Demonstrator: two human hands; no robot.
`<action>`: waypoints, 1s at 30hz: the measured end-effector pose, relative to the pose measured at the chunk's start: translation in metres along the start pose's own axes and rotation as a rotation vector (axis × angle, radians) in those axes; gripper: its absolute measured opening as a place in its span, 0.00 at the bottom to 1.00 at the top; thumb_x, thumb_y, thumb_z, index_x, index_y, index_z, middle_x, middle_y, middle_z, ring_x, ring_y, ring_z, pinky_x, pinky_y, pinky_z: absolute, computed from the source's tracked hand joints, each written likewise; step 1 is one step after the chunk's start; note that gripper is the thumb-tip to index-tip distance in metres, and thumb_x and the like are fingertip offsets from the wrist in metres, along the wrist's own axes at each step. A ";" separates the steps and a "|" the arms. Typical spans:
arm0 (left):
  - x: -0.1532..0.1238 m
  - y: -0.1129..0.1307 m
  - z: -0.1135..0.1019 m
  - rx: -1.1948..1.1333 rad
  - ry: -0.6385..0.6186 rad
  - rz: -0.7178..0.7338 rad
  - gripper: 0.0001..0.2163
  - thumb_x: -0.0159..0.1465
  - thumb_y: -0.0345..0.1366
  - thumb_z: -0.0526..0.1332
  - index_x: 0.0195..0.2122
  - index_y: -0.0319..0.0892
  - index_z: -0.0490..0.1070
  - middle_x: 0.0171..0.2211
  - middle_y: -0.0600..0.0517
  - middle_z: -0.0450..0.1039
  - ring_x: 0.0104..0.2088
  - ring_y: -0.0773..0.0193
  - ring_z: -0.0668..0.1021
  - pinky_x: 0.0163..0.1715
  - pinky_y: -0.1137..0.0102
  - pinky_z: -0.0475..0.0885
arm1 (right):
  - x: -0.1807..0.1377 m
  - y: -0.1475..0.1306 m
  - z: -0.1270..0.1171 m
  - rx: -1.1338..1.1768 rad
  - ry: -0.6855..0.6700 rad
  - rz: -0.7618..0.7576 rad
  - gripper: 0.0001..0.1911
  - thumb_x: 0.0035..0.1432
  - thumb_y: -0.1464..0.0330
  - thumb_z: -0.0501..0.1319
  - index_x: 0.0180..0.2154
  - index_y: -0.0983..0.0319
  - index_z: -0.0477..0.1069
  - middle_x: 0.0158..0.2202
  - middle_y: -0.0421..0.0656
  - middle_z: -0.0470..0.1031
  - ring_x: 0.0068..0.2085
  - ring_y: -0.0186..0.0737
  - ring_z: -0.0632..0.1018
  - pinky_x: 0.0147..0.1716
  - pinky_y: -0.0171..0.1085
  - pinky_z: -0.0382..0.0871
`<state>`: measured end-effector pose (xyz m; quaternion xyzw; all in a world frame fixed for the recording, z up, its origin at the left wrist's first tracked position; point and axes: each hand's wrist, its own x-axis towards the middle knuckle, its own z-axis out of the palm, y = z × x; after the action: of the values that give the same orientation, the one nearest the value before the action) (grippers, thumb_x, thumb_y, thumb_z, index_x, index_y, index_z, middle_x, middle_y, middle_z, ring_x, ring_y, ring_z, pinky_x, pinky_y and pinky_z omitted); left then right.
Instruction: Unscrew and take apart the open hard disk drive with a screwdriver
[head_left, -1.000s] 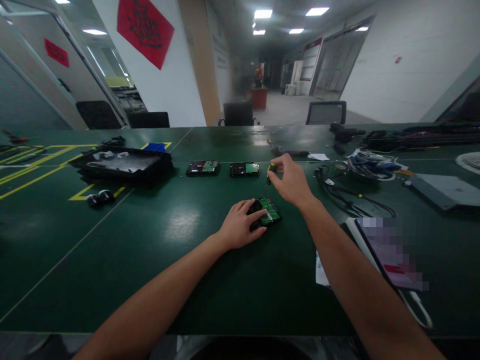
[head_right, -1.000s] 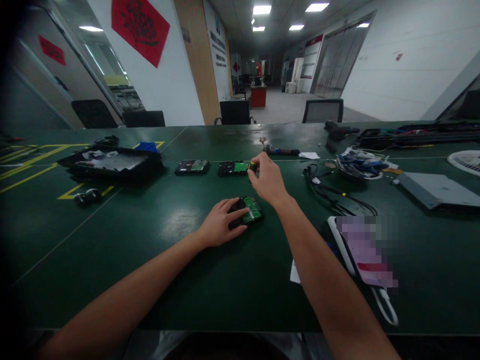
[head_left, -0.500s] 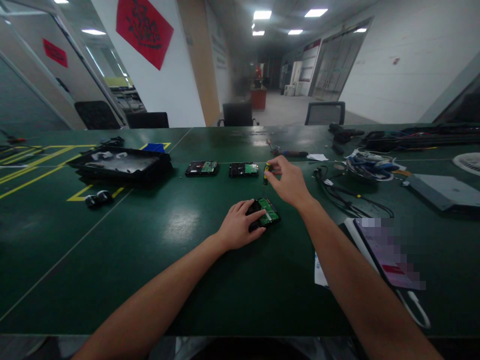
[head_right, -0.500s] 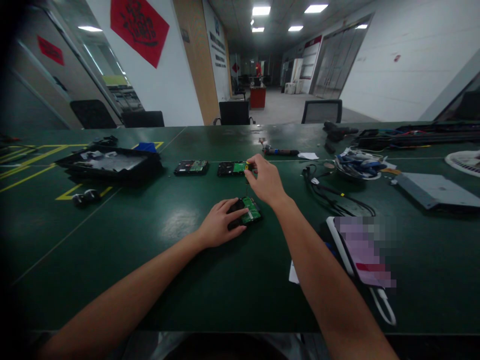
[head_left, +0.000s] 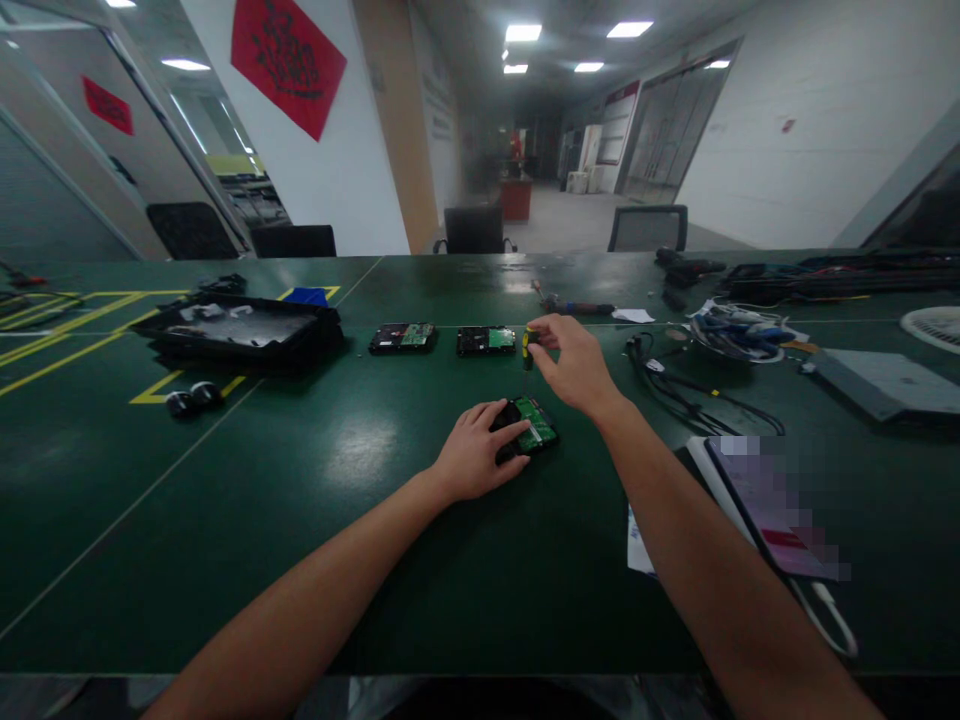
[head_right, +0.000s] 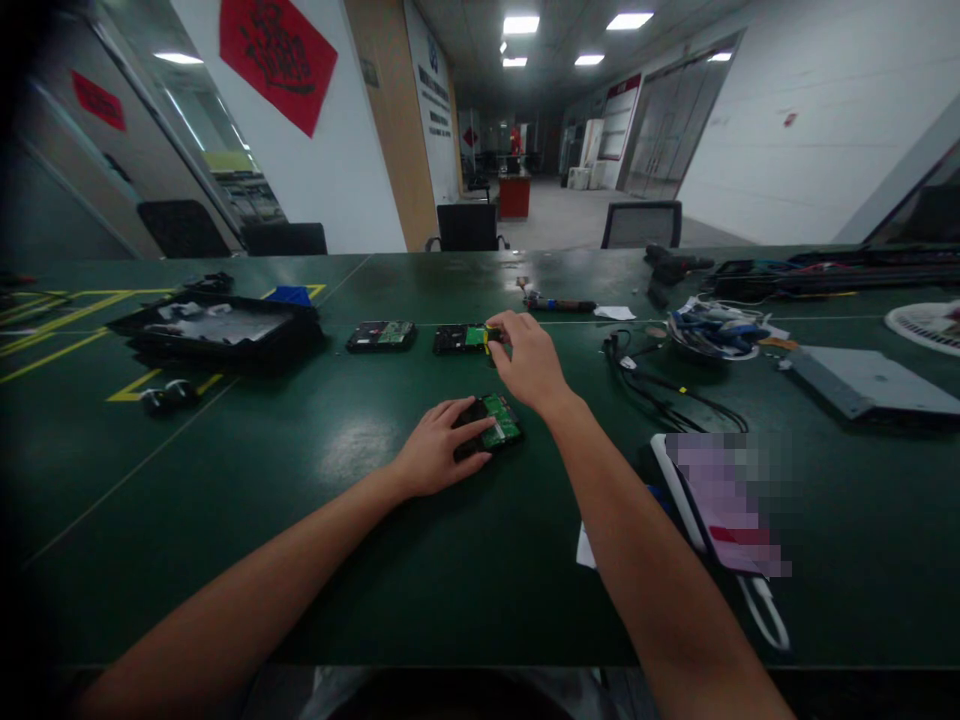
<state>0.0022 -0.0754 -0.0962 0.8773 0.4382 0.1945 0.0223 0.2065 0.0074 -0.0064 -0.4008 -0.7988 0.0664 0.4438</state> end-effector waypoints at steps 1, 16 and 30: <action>0.000 0.000 0.000 0.001 -0.001 0.000 0.26 0.66 0.52 0.61 0.65 0.53 0.69 0.69 0.42 0.57 0.66 0.42 0.64 0.63 0.46 0.63 | 0.000 0.000 0.000 -0.006 0.007 0.004 0.11 0.61 0.70 0.61 0.47 0.58 0.69 0.46 0.48 0.76 0.43 0.47 0.78 0.47 0.49 0.74; 0.000 0.000 -0.001 -0.010 -0.009 -0.009 0.26 0.66 0.52 0.61 0.64 0.53 0.69 0.69 0.42 0.56 0.66 0.40 0.64 0.63 0.44 0.62 | 0.000 -0.002 0.000 0.052 0.054 0.051 0.08 0.61 0.66 0.63 0.43 0.58 0.69 0.42 0.47 0.77 0.43 0.47 0.79 0.45 0.48 0.75; 0.000 -0.001 0.001 -0.020 0.003 -0.012 0.26 0.65 0.52 0.62 0.64 0.55 0.69 0.69 0.44 0.58 0.66 0.42 0.64 0.63 0.44 0.62 | 0.001 0.001 0.000 0.020 0.032 0.059 0.09 0.61 0.68 0.62 0.44 0.57 0.69 0.43 0.46 0.78 0.43 0.48 0.80 0.46 0.49 0.75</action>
<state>0.0021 -0.0743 -0.0970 0.8742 0.4413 0.2001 0.0315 0.2074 0.0087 -0.0065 -0.4206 -0.7788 0.0812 0.4582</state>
